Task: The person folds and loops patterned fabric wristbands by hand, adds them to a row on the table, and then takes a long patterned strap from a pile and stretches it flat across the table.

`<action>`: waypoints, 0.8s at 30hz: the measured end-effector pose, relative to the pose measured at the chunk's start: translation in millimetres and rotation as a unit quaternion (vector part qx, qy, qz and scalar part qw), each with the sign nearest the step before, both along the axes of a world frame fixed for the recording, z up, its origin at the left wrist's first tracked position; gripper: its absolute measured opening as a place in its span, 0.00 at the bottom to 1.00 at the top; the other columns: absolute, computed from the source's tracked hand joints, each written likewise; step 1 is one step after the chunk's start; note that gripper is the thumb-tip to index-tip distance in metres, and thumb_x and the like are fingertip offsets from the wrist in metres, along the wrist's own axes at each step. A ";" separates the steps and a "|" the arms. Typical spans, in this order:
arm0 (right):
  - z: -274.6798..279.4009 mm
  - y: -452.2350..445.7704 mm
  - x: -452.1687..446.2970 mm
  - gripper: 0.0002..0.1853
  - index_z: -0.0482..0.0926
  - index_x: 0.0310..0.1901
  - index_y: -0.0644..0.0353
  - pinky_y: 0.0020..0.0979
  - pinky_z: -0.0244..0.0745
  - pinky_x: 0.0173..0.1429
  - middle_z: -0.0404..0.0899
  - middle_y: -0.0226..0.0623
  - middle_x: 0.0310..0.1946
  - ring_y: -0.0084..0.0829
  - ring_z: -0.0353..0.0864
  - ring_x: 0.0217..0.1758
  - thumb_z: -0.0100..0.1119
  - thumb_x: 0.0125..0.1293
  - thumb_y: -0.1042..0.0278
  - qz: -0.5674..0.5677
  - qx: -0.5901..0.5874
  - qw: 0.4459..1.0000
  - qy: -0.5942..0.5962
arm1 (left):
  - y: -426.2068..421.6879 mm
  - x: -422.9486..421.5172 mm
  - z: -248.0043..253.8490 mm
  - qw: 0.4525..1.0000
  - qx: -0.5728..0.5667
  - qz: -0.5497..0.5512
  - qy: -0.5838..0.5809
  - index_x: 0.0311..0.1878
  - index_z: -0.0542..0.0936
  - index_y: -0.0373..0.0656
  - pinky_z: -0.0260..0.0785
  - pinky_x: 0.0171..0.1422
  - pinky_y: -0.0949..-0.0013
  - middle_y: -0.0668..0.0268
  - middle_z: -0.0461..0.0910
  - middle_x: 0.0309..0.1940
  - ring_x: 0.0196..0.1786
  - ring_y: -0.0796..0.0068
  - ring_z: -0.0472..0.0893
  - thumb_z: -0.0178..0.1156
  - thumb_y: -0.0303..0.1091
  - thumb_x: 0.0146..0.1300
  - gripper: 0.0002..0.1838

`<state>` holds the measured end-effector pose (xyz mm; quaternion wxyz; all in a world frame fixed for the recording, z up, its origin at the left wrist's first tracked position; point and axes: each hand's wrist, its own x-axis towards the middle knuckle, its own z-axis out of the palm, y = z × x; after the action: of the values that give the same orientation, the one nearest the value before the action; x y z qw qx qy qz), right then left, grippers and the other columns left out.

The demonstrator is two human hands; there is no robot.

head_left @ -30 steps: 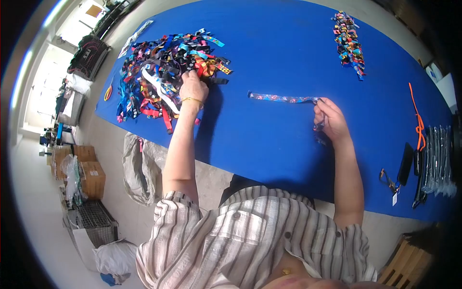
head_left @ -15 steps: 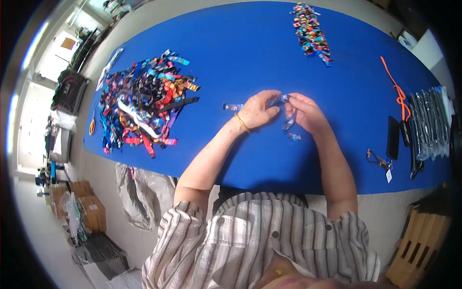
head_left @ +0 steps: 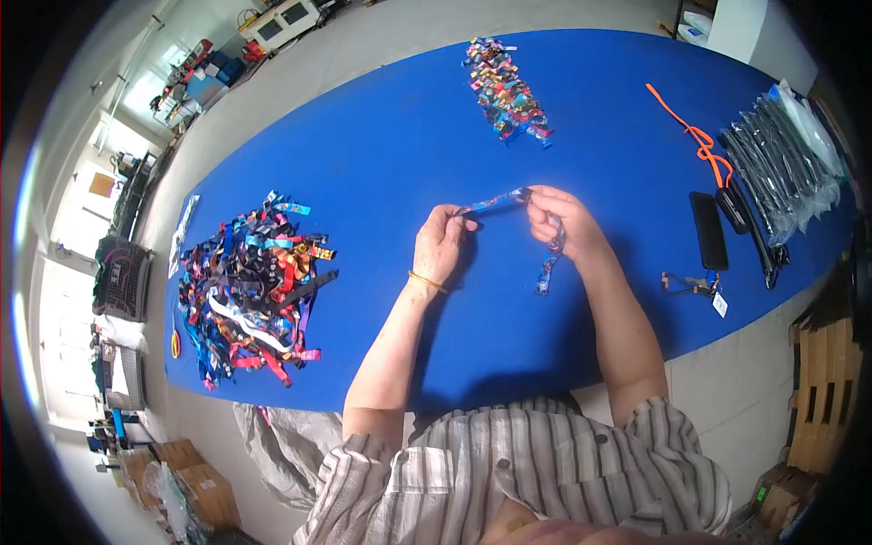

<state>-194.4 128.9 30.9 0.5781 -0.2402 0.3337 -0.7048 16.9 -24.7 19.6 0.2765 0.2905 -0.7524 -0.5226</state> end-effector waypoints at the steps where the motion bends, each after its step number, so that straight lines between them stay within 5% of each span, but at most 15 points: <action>1: -0.2 0.6 -2.9 0.10 0.78 0.52 0.63 0.24 0.66 0.31 0.76 0.30 0.28 0.21 0.73 0.26 0.55 0.78 0.66 -0.016 0.024 0.999 0.038 | 0.3 -4.8 -3.5 1.000 -0.006 0.005 0.027 0.53 0.78 0.36 0.75 0.44 0.73 0.65 0.89 0.35 0.33 0.82 0.80 0.51 0.30 0.80 0.10; 5: -11.3 -4.1 -5.1 0.13 0.79 0.56 0.63 0.26 0.76 0.49 0.82 0.36 0.41 0.23 0.82 0.44 0.60 0.77 0.65 -0.149 0.065 0.951 0.264 | 7.0 -22.6 -5.4 0.992 0.076 -0.028 0.092 0.51 0.76 0.36 0.76 0.46 0.74 0.64 0.87 0.37 0.37 0.81 0.81 0.51 0.27 0.80 0.07; 9: -4.9 -3.2 1.1 0.18 0.80 0.61 0.62 0.29 0.73 0.68 0.83 0.38 0.55 0.26 0.80 0.63 0.64 0.74 0.67 -0.272 0.056 0.799 0.534 | 16.9 -37.5 0.3 0.989 0.095 -0.058 0.096 0.50 0.80 0.36 0.76 0.44 0.74 0.66 0.86 0.37 0.36 0.82 0.81 0.53 0.25 0.78 0.07; 11: -3.6 -5.2 4.3 0.17 0.80 0.61 0.63 0.31 0.75 0.68 0.83 0.37 0.56 0.26 0.80 0.62 0.64 0.73 0.73 -0.201 0.031 0.870 0.449 | 20.4 -43.0 3.9 0.993 0.071 -0.081 0.054 0.52 0.81 0.36 0.77 0.45 0.75 0.67 0.84 0.38 0.38 0.81 0.81 0.54 0.26 0.80 0.08; 17: -5.6 -7.0 10.7 0.15 0.78 0.61 0.66 0.30 0.81 0.62 0.84 0.36 0.52 0.26 0.84 0.55 0.60 0.77 0.73 -0.101 0.015 0.936 0.336 | 28.5 -59.5 -4.8 0.988 0.093 -0.067 0.103 0.54 0.82 0.38 0.77 0.39 0.74 0.67 0.86 0.33 0.32 0.82 0.82 0.56 0.26 0.74 0.10; 21: -7.2 -6.2 7.0 0.11 0.78 0.57 0.66 0.29 0.81 0.59 0.85 0.35 0.47 0.25 0.86 0.51 0.59 0.77 0.74 -0.090 0.023 0.934 0.344 | 26.0 -62.2 -13.1 0.981 0.137 -0.072 0.114 0.51 0.77 0.38 0.74 0.36 0.77 0.67 0.85 0.32 0.30 0.83 0.81 0.56 0.23 0.73 0.06; 24: 1.2 -4.4 12.5 0.08 0.80 0.48 0.65 0.27 0.78 0.47 0.87 0.33 0.38 0.20 0.84 0.41 0.63 0.76 0.70 -0.095 0.035 0.906 0.410 | 25.0 -61.9 -10.1 0.965 0.189 -0.099 0.154 0.48 0.76 0.38 0.71 0.32 0.78 0.67 0.83 0.30 0.28 0.83 0.79 0.57 0.24 0.76 0.03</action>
<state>-181.9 124.5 32.2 0.3286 -0.4550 0.5867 -0.5837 -45.0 0.3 9.5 0.2758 0.1778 -0.6137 -0.7181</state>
